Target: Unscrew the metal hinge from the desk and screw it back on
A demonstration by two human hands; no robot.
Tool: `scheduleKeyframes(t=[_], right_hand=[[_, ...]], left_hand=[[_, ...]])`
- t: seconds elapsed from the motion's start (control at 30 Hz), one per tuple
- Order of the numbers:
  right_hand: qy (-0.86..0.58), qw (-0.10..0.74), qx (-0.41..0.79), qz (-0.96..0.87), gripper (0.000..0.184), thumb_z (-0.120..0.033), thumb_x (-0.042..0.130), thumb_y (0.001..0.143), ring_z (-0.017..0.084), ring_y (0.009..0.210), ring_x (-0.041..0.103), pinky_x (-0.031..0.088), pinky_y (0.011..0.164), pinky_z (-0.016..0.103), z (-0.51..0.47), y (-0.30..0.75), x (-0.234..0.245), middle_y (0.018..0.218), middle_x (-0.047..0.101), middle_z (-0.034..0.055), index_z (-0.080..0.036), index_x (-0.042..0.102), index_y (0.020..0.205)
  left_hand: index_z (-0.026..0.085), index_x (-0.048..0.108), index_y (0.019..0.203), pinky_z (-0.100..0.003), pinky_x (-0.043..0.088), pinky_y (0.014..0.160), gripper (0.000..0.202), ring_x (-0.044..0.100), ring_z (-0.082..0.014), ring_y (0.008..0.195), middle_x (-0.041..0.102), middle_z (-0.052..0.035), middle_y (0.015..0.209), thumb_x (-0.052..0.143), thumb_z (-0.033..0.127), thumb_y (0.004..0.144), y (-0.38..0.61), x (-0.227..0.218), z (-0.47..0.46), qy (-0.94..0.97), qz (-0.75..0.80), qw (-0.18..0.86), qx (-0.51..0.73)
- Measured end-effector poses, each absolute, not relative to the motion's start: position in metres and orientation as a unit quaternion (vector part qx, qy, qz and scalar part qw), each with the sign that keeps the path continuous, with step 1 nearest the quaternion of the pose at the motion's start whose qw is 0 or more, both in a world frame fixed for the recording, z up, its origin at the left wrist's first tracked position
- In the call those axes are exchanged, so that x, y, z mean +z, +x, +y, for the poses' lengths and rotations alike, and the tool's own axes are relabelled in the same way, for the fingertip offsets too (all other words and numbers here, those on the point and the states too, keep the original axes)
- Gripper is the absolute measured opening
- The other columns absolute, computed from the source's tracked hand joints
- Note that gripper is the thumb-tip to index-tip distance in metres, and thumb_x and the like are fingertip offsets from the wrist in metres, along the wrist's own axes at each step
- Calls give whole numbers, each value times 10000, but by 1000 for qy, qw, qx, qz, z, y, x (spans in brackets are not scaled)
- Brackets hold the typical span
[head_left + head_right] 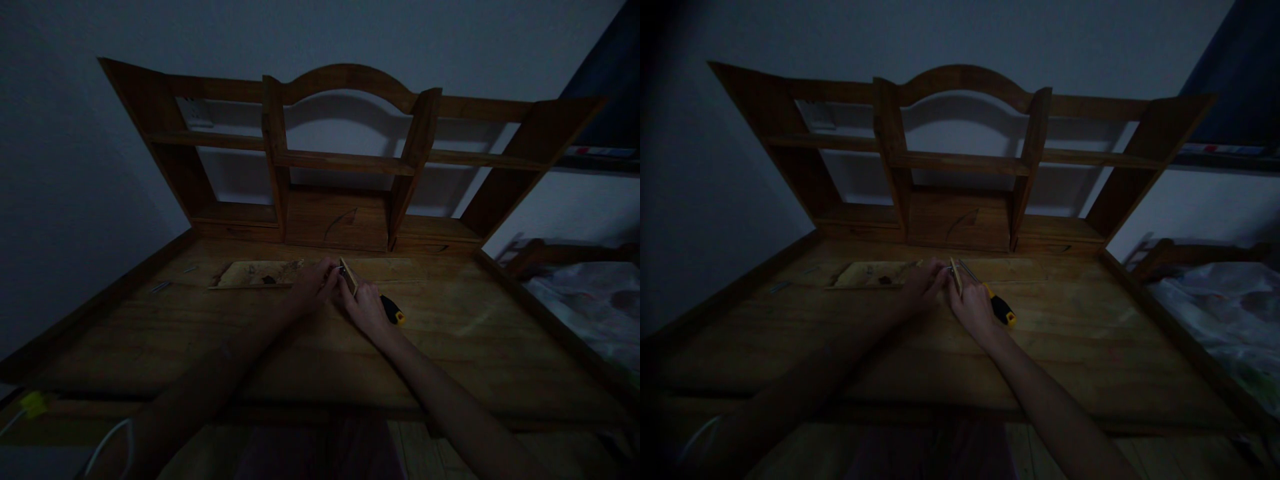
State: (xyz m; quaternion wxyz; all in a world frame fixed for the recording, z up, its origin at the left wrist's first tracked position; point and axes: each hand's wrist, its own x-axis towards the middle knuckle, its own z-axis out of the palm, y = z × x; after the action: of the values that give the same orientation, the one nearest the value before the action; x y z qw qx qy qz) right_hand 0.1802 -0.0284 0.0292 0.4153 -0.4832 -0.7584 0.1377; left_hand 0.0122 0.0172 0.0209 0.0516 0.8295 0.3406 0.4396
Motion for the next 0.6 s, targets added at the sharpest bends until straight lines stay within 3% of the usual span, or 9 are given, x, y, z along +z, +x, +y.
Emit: scheduleKeyframes(t=[0.17,0.3,0.47,0.6], right_hand=[[-486,408,124,-763,408,-387,370,1065,243,1078,715,528,959,346,-31,178,30,1183,740,102,-180,652,1273],[-504,398,116,-757,401,-385,381,1061,245,1013,736,526,903,317,-32,178,32,1118,761,109,-168,692,1192],[-530,373,98,-755,402,-370,390,1054,211,842,750,508,773,259,-31,179,33,909,782,99,-156,730,1070],[-572,335,79,-745,464,-420,394,1049,215,684,733,462,620,259,-31,178,32,730,752,100,-153,751,918]], left_hand=[[190,580,893,-310,478,652,340,613,-177,672,635,-46,759,337,343,1075,13,23,18,830,369,36,418],[204,559,855,-308,468,675,322,606,-176,694,619,-37,753,364,343,1070,12,26,17,831,367,38,417],[205,552,1001,-278,465,669,170,612,-155,736,646,-24,852,494,363,1026,13,25,19,833,344,48,432],[202,549,977,-285,470,685,156,606,-163,767,624,-37,867,458,315,1034,14,22,21,838,329,5,435]])
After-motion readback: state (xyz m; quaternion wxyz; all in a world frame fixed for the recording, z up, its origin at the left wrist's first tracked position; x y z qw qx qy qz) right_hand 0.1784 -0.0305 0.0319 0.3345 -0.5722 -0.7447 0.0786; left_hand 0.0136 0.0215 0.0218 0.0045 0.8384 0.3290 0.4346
